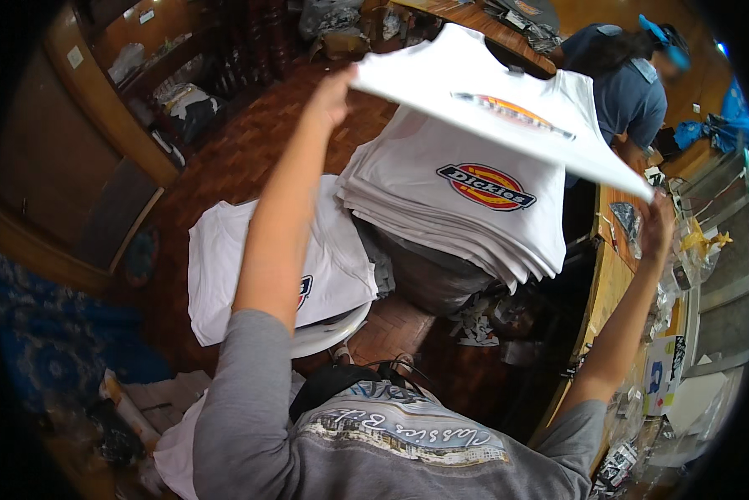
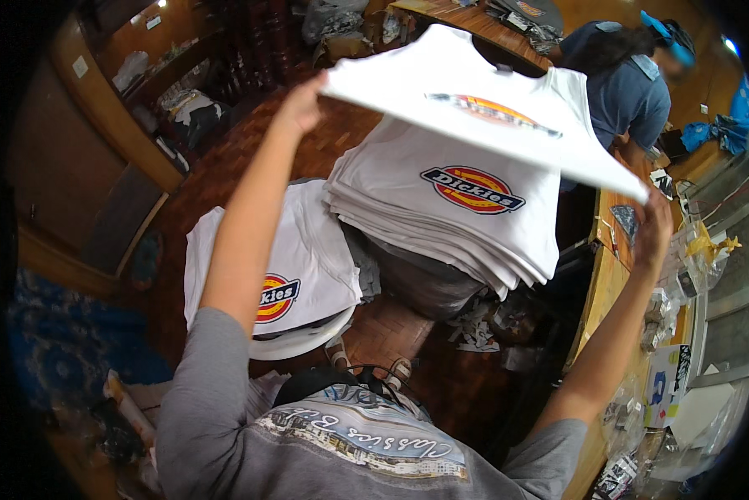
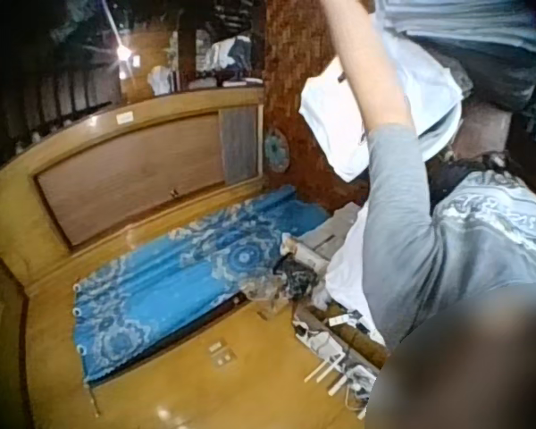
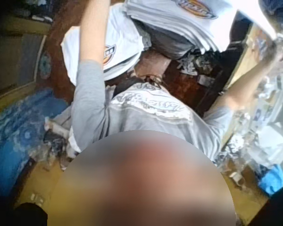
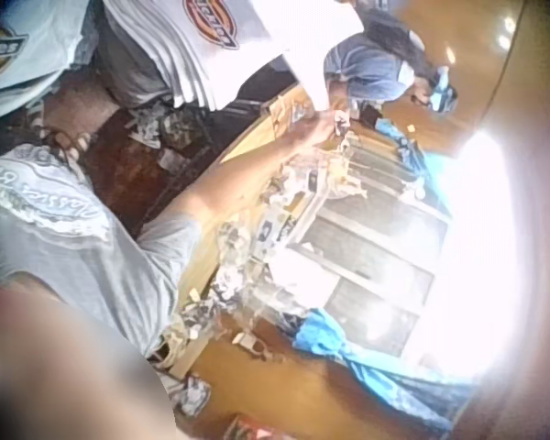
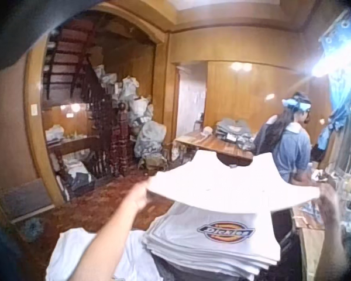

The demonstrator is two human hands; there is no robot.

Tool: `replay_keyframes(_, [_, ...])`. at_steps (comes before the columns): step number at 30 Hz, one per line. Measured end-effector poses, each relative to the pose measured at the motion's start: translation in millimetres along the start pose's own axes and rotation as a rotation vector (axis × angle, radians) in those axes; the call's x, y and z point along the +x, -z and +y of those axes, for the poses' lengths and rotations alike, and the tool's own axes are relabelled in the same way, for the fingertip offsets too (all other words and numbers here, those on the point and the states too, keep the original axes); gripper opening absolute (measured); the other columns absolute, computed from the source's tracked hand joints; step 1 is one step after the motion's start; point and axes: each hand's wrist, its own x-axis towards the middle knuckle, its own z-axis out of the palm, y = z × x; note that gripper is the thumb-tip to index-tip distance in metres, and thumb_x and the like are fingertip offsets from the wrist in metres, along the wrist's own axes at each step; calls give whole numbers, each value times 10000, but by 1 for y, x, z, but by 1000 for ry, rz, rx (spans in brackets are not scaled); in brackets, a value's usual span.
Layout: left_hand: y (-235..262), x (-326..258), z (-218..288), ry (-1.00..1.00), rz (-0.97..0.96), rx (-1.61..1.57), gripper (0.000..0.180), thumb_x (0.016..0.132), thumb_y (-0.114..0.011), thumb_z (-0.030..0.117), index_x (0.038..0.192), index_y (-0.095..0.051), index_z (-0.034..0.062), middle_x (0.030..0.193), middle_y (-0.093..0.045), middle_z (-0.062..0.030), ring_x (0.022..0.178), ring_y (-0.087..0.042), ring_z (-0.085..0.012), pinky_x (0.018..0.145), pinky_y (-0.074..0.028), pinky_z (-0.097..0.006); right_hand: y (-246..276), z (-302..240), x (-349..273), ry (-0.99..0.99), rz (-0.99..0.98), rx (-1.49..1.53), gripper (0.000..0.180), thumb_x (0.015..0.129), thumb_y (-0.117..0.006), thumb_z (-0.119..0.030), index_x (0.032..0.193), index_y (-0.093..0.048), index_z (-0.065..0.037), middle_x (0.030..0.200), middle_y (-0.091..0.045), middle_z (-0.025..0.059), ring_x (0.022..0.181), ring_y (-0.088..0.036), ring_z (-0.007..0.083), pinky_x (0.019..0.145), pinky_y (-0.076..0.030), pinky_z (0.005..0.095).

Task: The person attaches tags to a stack of white t-shirts, then folds them and places them on a pile. The person then folds a grey t-shirt and places it on a plastic bag.

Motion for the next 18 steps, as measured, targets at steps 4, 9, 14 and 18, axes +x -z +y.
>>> replay_keyframes(4, [34, -53, -94, 356, 212, 411, 326, 748, -511, 340, 955, -504, 89, 912, -525, -65, 820, -489, -195, 693, -404, -351, 25, 93, -83, -333, 71, -990, 142, 715, -519, -95, 839, -538, -28, 789, -544, 65, 639, -522, 181, 566, -423, 280])
replay_keyframes(9, [228, -193, -171, -221, 946, 1004, 87, 669, -502, 31, 726, -566, 22, 725, -565, -71, 667, -530, -169, 623, -418, -249, -152, 162, -223, -291, -257, -987, 163, 684, -527, -55, 840, -572, -39, 739, -573, 116, 674, -556, 193, 614, -432, 269])
replay_keyframes(14, [301, -381, -162, 777, 1713, 1141, 461, 643, -568, 239, 1051, -429, 75, 1055, -427, -167, 975, -418, -281, 787, -353, -432, -275, 223, -324, -452, -778, -944, 270, 635, -607, -288, 674, -590, -22, 636, -558, 166, 647, -563, 293, 599, -437, 348])
replay_keyframes(18, [325, -459, -176, 621, 1845, 695, 465, 630, -647, 208, 993, -445, -1, 976, -494, -178, 849, -513, -281, 638, -460, -359, -307, 226, -348, -348, -927, -1274, 271, 627, -609, -271, 700, -545, -18, 661, -564, 171, 642, -558, 322, 589, -441, 387])
